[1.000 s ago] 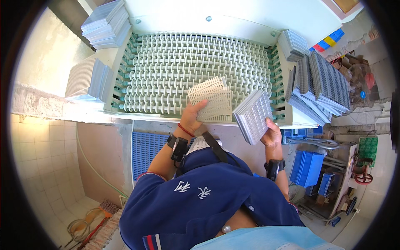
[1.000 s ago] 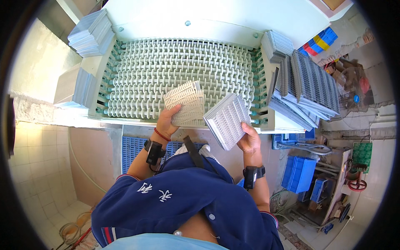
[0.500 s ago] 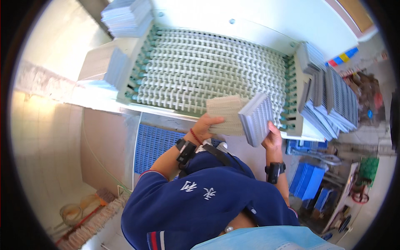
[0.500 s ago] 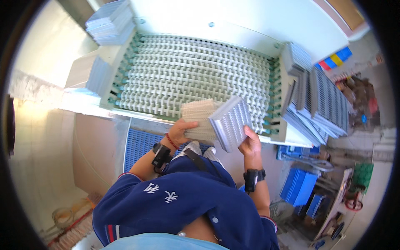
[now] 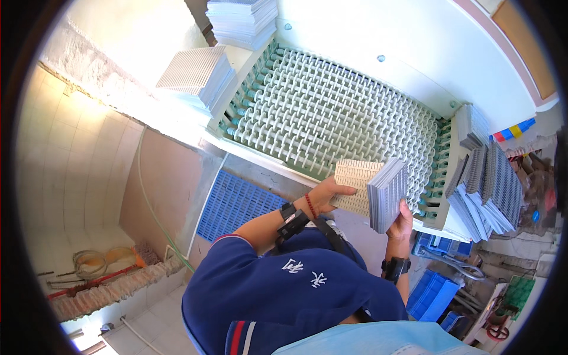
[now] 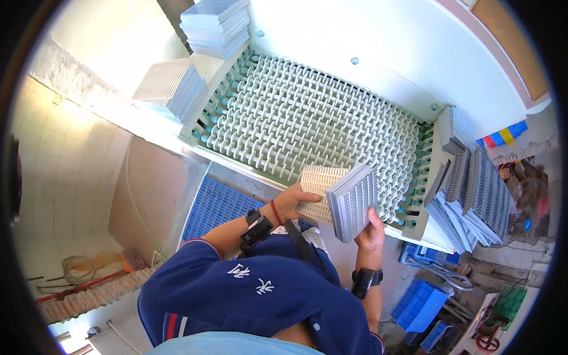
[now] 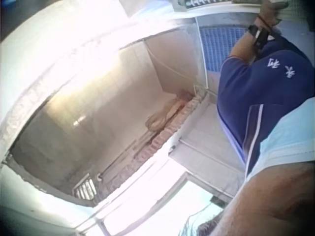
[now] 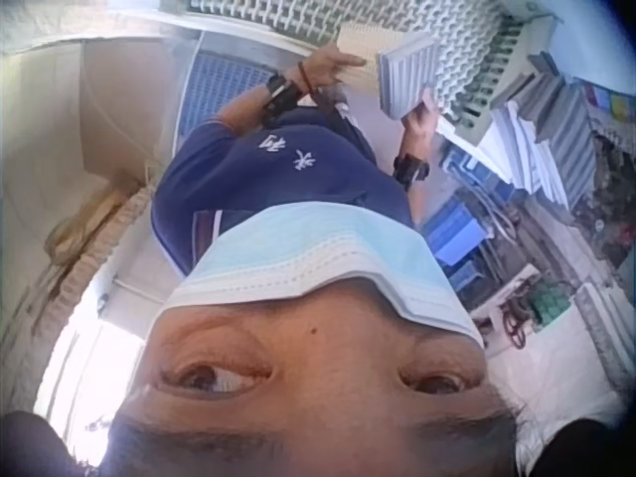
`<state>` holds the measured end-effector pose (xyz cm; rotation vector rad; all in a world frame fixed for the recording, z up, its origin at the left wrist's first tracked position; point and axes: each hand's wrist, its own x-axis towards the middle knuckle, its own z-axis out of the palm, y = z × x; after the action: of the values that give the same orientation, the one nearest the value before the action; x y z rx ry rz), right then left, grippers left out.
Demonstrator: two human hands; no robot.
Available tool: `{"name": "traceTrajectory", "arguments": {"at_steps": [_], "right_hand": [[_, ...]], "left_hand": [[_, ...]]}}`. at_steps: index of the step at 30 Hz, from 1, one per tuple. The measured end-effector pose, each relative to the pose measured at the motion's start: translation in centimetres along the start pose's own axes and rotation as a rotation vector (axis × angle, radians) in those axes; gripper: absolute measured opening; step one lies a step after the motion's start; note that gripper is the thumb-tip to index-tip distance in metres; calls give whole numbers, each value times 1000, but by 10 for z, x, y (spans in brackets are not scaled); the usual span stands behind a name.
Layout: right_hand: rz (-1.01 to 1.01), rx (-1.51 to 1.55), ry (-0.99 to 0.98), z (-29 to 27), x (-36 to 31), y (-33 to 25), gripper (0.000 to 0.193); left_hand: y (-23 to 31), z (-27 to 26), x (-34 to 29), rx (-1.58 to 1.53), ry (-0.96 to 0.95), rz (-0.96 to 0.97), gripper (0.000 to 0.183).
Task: The person is seen picking up, inspecting, and sorting metal louvered or finned components into bins and a processing machine.
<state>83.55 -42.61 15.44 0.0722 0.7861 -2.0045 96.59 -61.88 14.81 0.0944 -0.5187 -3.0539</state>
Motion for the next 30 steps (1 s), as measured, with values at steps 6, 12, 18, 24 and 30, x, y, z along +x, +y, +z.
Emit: {"name": "traceTrajectory", "arguments": {"at_steps": [6,12,18,24,30], "right_hand": [[78,95,-16,3,-5,-7,52],[8,74,-39,23,-18,-28,59],[-84,87,50,29,-21,-34,56],[-140,71,189,20,-15,-33,50],[-113,116,209,11,-31,-38,47]], "left_hand": [[14,-2,-15,139,260,36,57],[26,11,-11,342,325,287,48],[-3,22,5,349,348,347,44],[-19,28,19,263,424,432,43],[-2,21,7,204,408,407,38]]}}
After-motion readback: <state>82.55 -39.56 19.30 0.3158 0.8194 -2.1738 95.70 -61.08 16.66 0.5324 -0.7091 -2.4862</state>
